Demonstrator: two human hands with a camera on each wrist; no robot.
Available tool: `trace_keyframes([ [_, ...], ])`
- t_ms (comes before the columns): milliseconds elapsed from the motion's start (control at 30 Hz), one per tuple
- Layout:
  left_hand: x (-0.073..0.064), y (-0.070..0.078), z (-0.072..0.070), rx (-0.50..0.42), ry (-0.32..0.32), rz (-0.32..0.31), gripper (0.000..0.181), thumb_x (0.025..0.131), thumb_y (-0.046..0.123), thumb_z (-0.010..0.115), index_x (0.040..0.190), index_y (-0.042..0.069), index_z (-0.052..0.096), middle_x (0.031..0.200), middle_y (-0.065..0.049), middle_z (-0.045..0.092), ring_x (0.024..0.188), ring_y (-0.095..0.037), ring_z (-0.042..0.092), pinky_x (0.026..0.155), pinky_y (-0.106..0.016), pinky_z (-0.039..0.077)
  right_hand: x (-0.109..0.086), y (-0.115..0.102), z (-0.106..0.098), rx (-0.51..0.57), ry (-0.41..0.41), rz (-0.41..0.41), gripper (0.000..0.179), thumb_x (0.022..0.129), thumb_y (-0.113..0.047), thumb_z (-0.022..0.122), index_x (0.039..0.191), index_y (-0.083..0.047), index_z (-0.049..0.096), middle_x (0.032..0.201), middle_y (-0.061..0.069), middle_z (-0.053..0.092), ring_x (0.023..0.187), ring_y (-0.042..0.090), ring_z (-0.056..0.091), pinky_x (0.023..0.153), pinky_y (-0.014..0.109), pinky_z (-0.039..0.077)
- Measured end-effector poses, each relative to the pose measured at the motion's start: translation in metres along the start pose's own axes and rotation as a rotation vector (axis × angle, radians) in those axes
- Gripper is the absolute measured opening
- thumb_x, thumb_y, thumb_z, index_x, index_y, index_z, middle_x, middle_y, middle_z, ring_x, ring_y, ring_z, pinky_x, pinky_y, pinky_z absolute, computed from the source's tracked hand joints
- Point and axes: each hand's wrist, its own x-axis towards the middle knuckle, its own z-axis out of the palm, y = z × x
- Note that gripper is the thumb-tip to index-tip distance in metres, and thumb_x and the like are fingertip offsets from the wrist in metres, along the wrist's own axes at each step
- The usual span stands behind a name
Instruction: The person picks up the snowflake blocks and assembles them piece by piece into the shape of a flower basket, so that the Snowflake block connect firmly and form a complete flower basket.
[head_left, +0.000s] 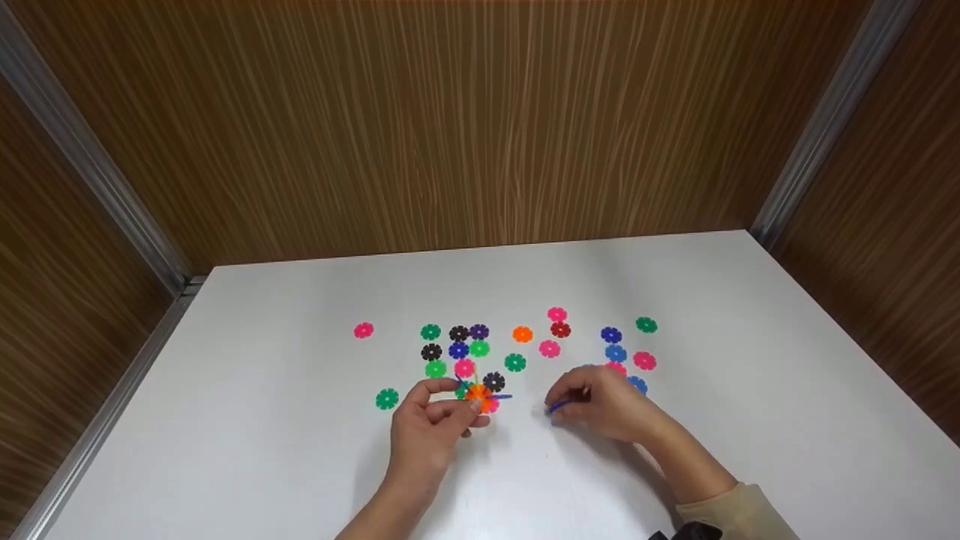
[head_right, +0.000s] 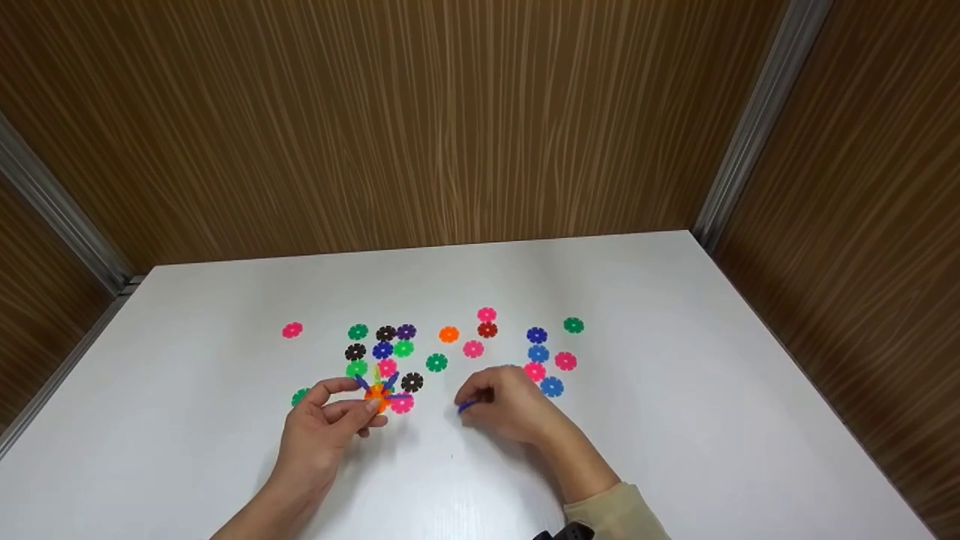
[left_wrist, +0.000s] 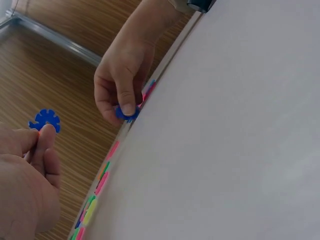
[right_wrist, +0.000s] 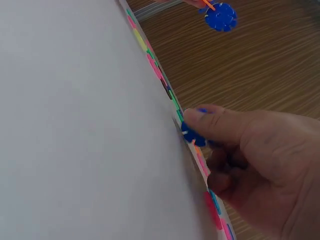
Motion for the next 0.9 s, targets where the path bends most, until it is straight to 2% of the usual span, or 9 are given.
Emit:
trace_keyframes([
  [67,0.0,-0.001,0.0,0.022,-0.001,0.011,0.05,0.096,0.009,0.079,0.142,0.015,0.059,0.092,-0.007,0.08,0.086,-0.023,0.077,0.077,-0.029,0.06,-0.001,-0.01,0.002,0.064,-0.023,-0.042,0.013,0.091,-0.01,0.085,0.103,-0.016,0.083,0.097,-0.008,0.076,0.09,0.019,0.067,0.078,0.025,0.059],
  [167,-0.001,-0.001,0.0,0.013,-0.032,0.027,0.061,0.096,0.007,0.079,0.152,0.019,0.057,0.092,-0.008,0.079,0.086,-0.024,0.077,0.078,-0.029,0.06,-0.002,-0.027,0.008,0.204,-0.072,-0.114,0.013,0.094,-0.012,0.082,0.106,-0.009,0.083,0.098,-0.003,0.078,0.088,0.022,0.073,0.08,0.027,0.062],
  [233,-0.002,-0.001,0.0,-0.005,-0.061,0.037,0.06,0.095,0.007,0.079,0.151,0.018,0.059,0.093,-0.009,0.079,0.086,-0.025,0.078,0.079,-0.03,0.06,-0.002,-0.037,0.012,0.298,-0.084,-0.148,0.015,0.095,-0.011,0.081,0.109,-0.005,0.082,0.1,0.002,0.079,0.089,0.024,0.076,0.082,0.03,0.063],
  [333,-0.003,-0.001,0.0,-0.034,-0.1,0.041,0.05,0.095,0.007,0.08,0.142,0.012,0.063,0.094,-0.01,0.079,0.087,-0.025,0.078,0.081,-0.032,0.062,-0.002,-0.044,0.017,0.387,-0.038,-0.171,0.016,0.097,-0.007,0.077,0.112,-0.004,0.081,0.103,0.006,0.079,0.089,0.025,0.078,0.083,0.032,0.064],
  [467,-0.004,-0.001,0.0,-0.064,-0.14,0.028,0.038,0.094,0.007,0.081,0.128,0.007,0.064,0.097,-0.012,0.078,0.089,-0.027,0.078,0.086,-0.034,0.063,-0.002,-0.044,0.021,0.43,0.046,-0.194,0.017,0.098,-0.002,0.075,0.114,-0.006,0.081,0.105,0.009,0.079,0.09,0.025,0.078,0.084,0.033,0.063],
  [567,-0.005,-0.001,-0.001,-0.081,-0.165,0.014,0.04,0.093,0.004,0.081,0.129,0.006,0.064,0.1,-0.013,0.078,0.09,-0.028,0.078,0.087,-0.032,0.063,-0.002,-0.042,0.023,0.441,0.07,-0.216,0.018,0.098,-0.002,0.075,0.115,-0.006,0.08,0.105,0.01,0.078,0.091,0.027,0.077,0.085,0.034,0.063],
  [733,-0.004,-0.001,0.0,-0.096,-0.169,-0.004,0.034,0.092,0.002,0.082,0.123,0.002,0.068,0.102,-0.013,0.079,0.087,-0.027,0.079,0.085,-0.032,0.063,-0.002,-0.042,0.026,0.426,0.116,-0.235,0.016,0.097,-0.003,0.076,0.111,-0.006,0.082,0.104,0.008,0.079,0.09,0.028,0.077,0.084,0.033,0.064],
  [900,-0.006,-0.001,-0.001,-0.149,-0.181,0.002,0.026,0.091,0.002,0.082,0.114,0.0,0.069,0.104,-0.014,0.079,0.084,-0.027,0.079,0.079,-0.031,0.063,-0.002,-0.043,0.031,0.407,0.185,-0.234,0.012,0.094,-0.003,0.079,0.106,-0.003,0.083,0.1,0.005,0.08,0.086,0.025,0.075,0.081,0.03,0.064],
])
